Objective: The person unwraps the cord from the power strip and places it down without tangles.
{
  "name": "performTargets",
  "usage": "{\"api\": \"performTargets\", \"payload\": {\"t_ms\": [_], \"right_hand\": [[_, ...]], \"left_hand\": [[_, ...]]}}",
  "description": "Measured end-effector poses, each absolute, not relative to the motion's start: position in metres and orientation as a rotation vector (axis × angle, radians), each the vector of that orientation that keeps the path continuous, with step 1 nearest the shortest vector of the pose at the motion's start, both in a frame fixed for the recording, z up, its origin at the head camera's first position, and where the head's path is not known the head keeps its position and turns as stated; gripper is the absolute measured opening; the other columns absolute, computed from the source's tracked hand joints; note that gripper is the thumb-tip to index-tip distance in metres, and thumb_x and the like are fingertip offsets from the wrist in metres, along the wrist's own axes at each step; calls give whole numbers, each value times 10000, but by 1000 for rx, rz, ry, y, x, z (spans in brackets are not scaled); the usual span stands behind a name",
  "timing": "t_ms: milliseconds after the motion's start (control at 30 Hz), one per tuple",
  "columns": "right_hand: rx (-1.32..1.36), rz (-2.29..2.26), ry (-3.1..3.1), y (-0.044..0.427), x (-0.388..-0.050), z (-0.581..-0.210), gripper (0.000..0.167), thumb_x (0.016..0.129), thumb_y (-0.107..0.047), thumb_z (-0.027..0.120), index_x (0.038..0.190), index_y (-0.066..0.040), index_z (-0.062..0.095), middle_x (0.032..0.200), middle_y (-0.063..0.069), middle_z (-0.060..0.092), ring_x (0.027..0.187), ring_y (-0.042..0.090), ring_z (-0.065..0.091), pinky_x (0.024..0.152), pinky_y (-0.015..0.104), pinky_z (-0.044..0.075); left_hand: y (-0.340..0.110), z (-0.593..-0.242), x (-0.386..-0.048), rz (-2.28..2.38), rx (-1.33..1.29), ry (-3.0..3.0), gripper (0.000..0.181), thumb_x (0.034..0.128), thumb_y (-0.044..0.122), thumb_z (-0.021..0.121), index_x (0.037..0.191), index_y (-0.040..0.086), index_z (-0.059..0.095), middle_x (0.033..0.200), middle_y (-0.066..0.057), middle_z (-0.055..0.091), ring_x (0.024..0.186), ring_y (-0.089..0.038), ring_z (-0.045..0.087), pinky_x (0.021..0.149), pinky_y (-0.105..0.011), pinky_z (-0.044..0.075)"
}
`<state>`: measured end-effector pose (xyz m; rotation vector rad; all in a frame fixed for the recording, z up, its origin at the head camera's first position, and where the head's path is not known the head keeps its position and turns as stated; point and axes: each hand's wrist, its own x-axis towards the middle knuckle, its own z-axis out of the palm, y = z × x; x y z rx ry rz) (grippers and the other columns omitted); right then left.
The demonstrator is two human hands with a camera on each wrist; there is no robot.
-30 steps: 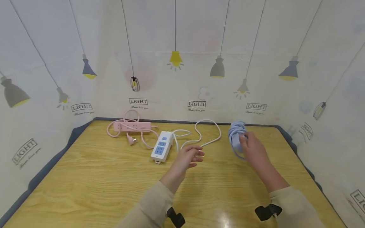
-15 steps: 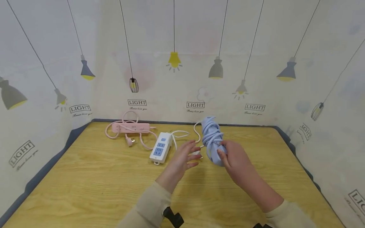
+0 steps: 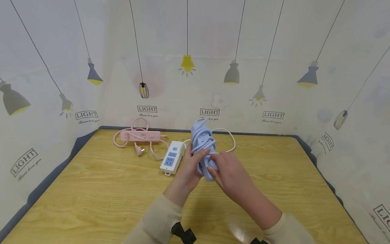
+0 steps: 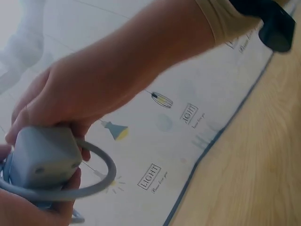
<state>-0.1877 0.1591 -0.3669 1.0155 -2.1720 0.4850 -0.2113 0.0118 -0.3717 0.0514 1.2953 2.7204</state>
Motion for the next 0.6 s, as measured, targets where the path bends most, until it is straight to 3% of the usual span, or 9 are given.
{"api": "performTargets", "payload": {"t_ms": [133, 333, 600], "right_hand": [[994, 450, -2173, 152, -189, -367, 581, 1049, -480, 291, 1042, 16, 594, 858, 87, 606, 733, 238, 561, 624, 393, 484], [944, 383, -2090, 141, -196, -368, 564, 1028, -525, 324, 927, -40, 592, 649, 1, 547, 493, 107, 447, 404, 257, 355], [1003, 378, -2064, 134, -209, -367, 541, 1038, -500, 293, 840, -62, 541, 590, -50, 387, 457, 59, 305, 379, 212, 252]], "left_hand": [[10, -369, -209, 2806, -34, 1322, 799, 825, 22, 686, 1501, 110, 268, 1291, -172, 513, 1098, -261, 549, 951, -387, 467], [7, -368, -209, 2785, -142, 1364, 877, 820, 17, 692, 1534, 132, 196, 1351, -215, 446, 1143, -313, 523, 997, -427, 444], [5, -369, -215, 2797, -209, 1320, 897, 789, -51, 666, 1530, 135, 196, 1392, -214, 407, 1186, -332, 492, 1005, -414, 442]]}}
